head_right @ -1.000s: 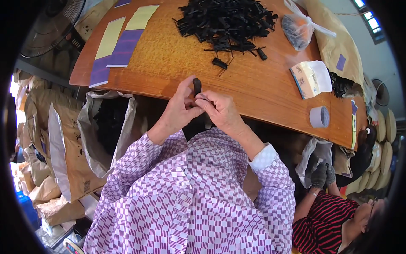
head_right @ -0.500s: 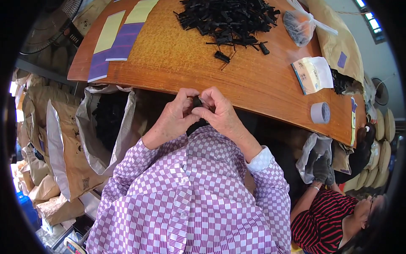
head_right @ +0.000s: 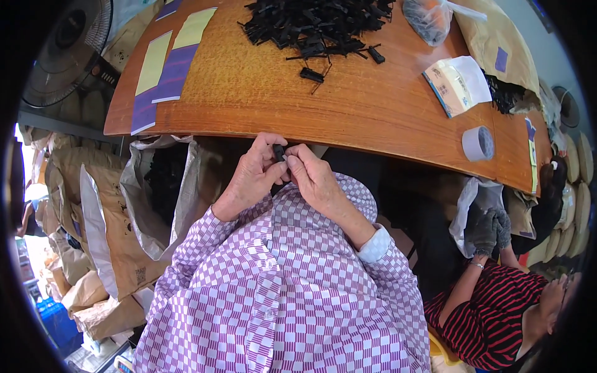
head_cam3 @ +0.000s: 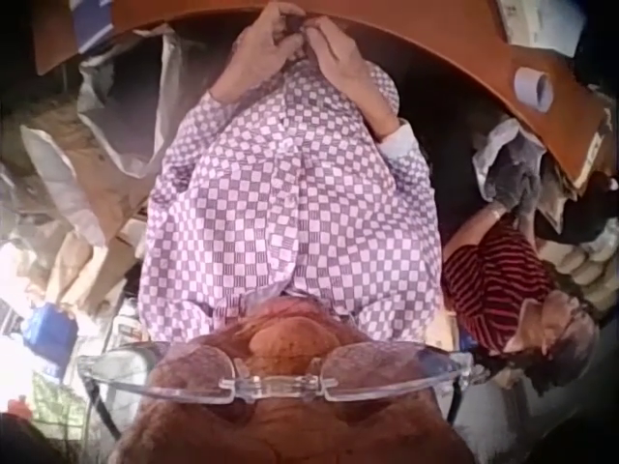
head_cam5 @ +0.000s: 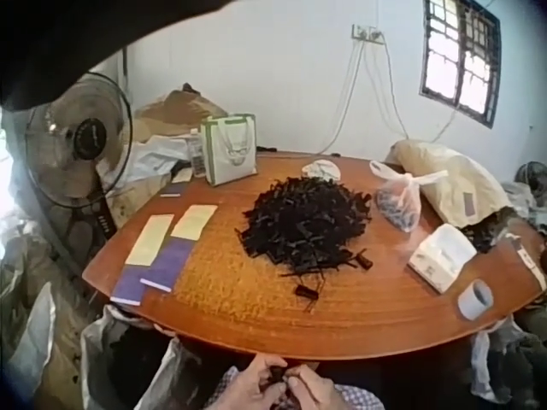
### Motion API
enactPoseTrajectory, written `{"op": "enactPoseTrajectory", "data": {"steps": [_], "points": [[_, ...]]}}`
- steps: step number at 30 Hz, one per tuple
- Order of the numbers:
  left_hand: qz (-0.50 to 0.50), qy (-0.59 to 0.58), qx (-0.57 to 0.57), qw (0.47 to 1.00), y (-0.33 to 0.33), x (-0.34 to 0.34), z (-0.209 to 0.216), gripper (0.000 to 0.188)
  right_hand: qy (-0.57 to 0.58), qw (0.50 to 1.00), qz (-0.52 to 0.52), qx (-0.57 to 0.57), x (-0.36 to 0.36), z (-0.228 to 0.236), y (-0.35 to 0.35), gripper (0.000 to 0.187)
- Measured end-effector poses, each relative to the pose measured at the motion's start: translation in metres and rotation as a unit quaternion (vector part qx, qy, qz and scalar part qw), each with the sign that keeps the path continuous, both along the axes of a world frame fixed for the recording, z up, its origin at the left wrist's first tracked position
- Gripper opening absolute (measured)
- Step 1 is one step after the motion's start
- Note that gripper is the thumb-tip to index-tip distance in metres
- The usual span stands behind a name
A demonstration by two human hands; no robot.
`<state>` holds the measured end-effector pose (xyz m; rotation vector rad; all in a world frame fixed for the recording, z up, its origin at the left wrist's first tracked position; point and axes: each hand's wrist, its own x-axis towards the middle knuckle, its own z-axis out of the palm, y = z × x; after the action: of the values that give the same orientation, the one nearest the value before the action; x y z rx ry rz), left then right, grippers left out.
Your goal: The recorder is manually sorting through a pile of small black items on a table, picking out specific pieces.
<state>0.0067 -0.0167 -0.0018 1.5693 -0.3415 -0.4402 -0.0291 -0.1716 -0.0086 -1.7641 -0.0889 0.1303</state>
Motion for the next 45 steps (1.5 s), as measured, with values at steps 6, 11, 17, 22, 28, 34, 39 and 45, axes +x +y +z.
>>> {"op": "enactPoseTrajectory", "data": {"steps": [6,11,17,22,28,34,39,45], "points": [[0.015,-0.038,0.085,0.996,-0.006,-0.003,-0.005,0.027,-0.019,1.0,0.007,0.014,-0.002,-0.004,-0.001,0.019],[0.005,-0.05,0.11,0.993,-0.009,-0.004,-0.009,0.026,-0.018,0.999,0.002,0.031,-0.004,-0.01,-0.003,0.02],[0.02,-0.129,0.167,0.977,-0.009,-0.006,-0.012,0.029,-0.047,0.999,0.002,-0.008,-0.003,-0.008,-0.004,0.019],[0.058,-0.188,0.164,0.967,-0.01,-0.009,-0.007,0.032,-0.081,0.996,-0.025,0.004,-0.002,-0.008,0.002,0.018],[0.102,-0.078,-0.097,0.987,-0.009,-0.008,0.002,0.022,-0.056,0.989,-0.039,0.128,-0.004,-0.003,-0.001,0.021],[0.064,0.259,-0.35,0.898,0.015,-0.007,0.02,0.021,0.061,0.965,0.013,0.254,-0.002,-0.003,-0.002,0.021],[-0.007,0.297,-0.334,0.895,0.019,-0.008,0.007,0.039,0.051,0.96,-0.024,0.273,0.0,-0.001,0.002,0.019],[-0.118,0.291,-0.297,0.902,0.02,-0.009,0.001,0.041,0.126,0.935,0.04,0.328,0.005,0.006,-0.002,0.022]]}}
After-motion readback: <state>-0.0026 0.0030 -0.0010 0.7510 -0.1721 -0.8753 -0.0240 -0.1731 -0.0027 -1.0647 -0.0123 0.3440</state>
